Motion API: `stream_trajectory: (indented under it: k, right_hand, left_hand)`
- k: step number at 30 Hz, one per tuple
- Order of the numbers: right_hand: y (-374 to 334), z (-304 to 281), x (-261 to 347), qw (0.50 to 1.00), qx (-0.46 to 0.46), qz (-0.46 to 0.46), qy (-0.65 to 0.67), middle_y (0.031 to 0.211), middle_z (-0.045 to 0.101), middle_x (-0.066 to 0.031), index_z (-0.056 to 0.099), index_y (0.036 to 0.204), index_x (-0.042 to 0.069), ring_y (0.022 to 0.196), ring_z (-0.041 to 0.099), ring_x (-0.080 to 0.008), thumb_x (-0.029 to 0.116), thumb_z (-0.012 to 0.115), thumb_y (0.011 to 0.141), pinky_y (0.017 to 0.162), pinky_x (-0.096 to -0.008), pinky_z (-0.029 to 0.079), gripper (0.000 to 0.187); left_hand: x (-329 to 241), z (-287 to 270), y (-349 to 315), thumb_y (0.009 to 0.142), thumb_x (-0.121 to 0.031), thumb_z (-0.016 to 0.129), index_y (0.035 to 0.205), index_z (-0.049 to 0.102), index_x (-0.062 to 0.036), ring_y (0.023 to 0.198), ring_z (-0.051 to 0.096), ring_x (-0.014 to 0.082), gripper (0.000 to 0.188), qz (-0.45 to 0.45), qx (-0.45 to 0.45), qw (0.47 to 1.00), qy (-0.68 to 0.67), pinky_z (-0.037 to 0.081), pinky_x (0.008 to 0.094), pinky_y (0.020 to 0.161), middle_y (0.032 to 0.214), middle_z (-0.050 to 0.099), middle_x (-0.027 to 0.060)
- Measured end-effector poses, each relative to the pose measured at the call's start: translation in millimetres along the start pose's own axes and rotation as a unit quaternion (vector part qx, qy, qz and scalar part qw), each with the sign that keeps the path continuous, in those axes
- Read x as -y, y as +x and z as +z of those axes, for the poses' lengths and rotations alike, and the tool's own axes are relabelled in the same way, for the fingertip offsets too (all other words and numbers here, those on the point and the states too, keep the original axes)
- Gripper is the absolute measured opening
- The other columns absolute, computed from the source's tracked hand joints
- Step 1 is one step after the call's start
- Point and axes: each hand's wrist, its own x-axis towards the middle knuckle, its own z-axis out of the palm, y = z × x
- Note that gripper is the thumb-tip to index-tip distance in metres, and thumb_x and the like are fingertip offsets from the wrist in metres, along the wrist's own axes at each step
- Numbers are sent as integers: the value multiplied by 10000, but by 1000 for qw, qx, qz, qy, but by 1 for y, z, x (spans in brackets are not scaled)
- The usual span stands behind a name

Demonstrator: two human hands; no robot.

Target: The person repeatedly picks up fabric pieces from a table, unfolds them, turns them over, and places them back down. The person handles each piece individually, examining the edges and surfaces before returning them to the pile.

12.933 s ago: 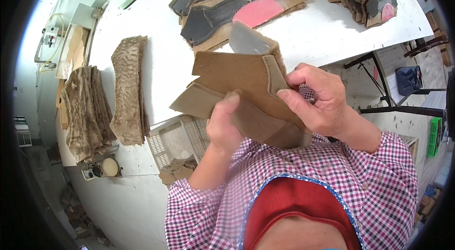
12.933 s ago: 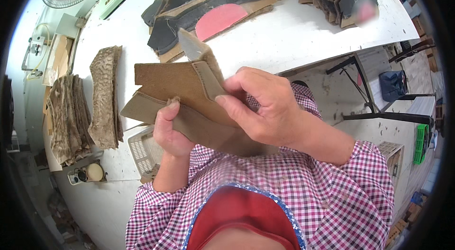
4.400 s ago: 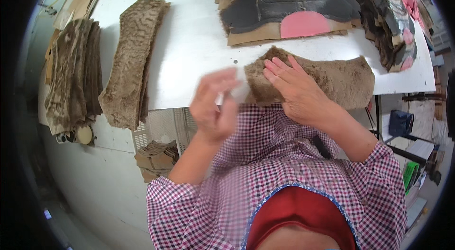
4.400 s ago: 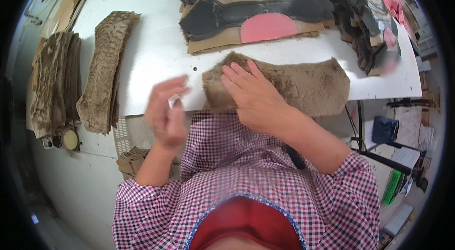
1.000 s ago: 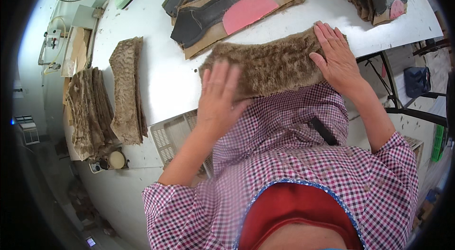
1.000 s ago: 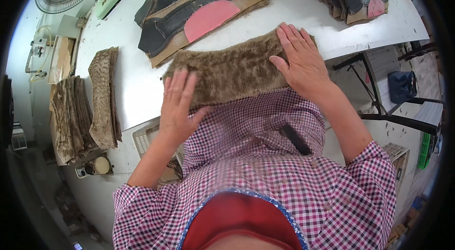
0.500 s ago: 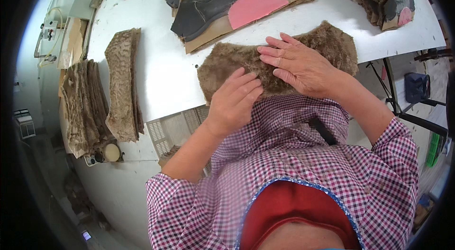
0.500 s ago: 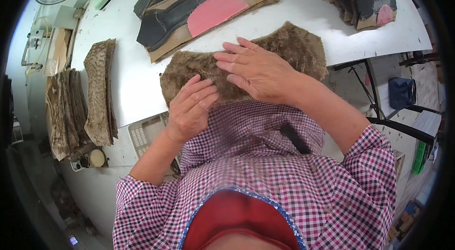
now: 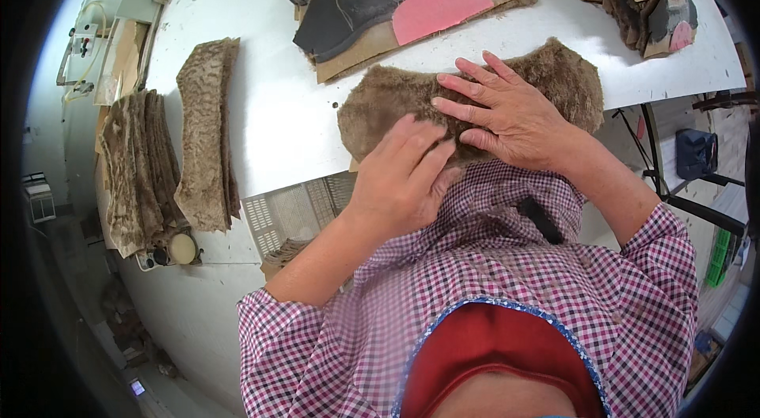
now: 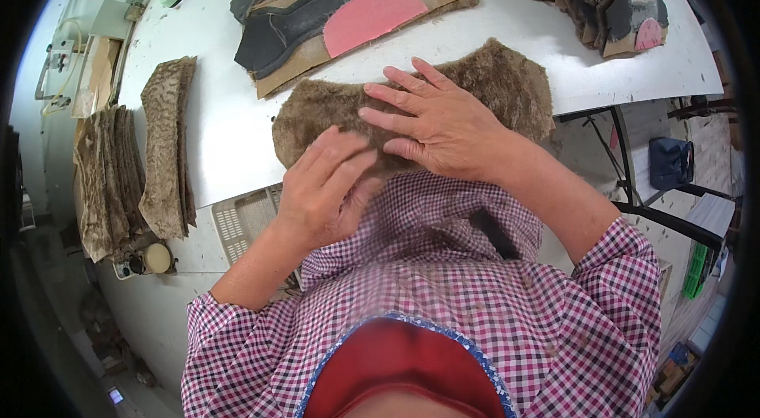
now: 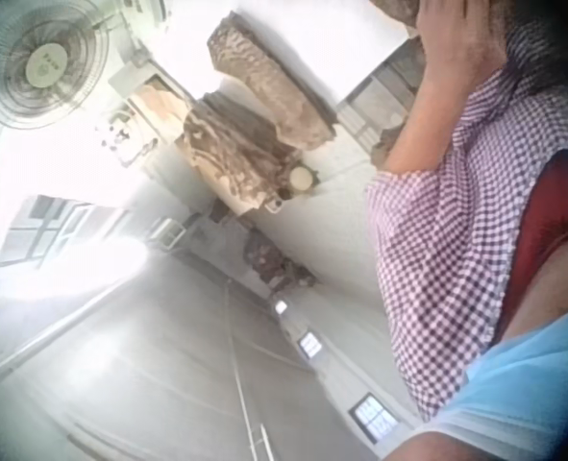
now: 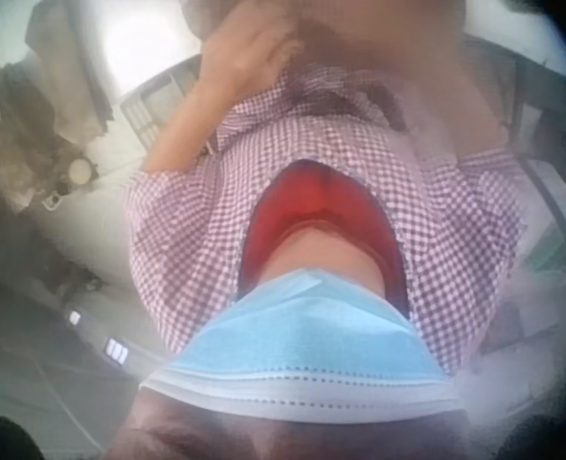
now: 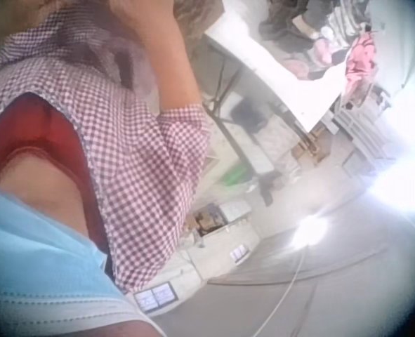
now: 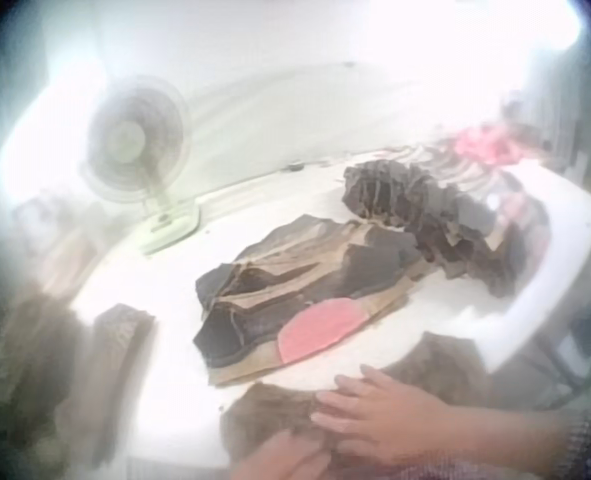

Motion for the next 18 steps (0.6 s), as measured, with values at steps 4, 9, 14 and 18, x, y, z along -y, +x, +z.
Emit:
stream_trajectory:
  k: [4,9,14,18]
  right_hand:
    - [4,-7,5,999,34,6,-37,1486,387,-57,500,1364,178,1418,268,-264,422,446,964,1204,-447,107,472]
    - [0,-10,7,997,53,24,-49,1521,330,-61,415,1418,132,1433,236,-228,429,414,975,1207,-422,94,533]
    - [-13,-14,5,985,55,125,-107,1543,280,-95,261,1488,71,1443,211,-213,389,371,996,1207,-387,75,596]
    - [-49,-21,-30,964,15,217,-154,1540,273,-130,250,1483,37,1438,223,-234,367,360,1000,1198,-397,91,596]
  left_hand:
    - [-1,21,20,936,-333,549,1423,273,56,1338,357,404,681,-131,59,989,-31,255,524,1124,1436,362,259]
    - [0,37,8,907,-568,472,1439,196,113,1434,171,394,907,-181,108,969,129,87,500,1173,1509,226,279]
    - [21,9,-21,941,-511,457,1467,145,85,1462,96,352,854,-271,161,924,216,35,463,1187,1539,172,260]
    - [41,-10,-49,978,-394,451,1473,123,74,1459,112,352,756,-302,148,908,252,61,448,1188,1535,177,262]
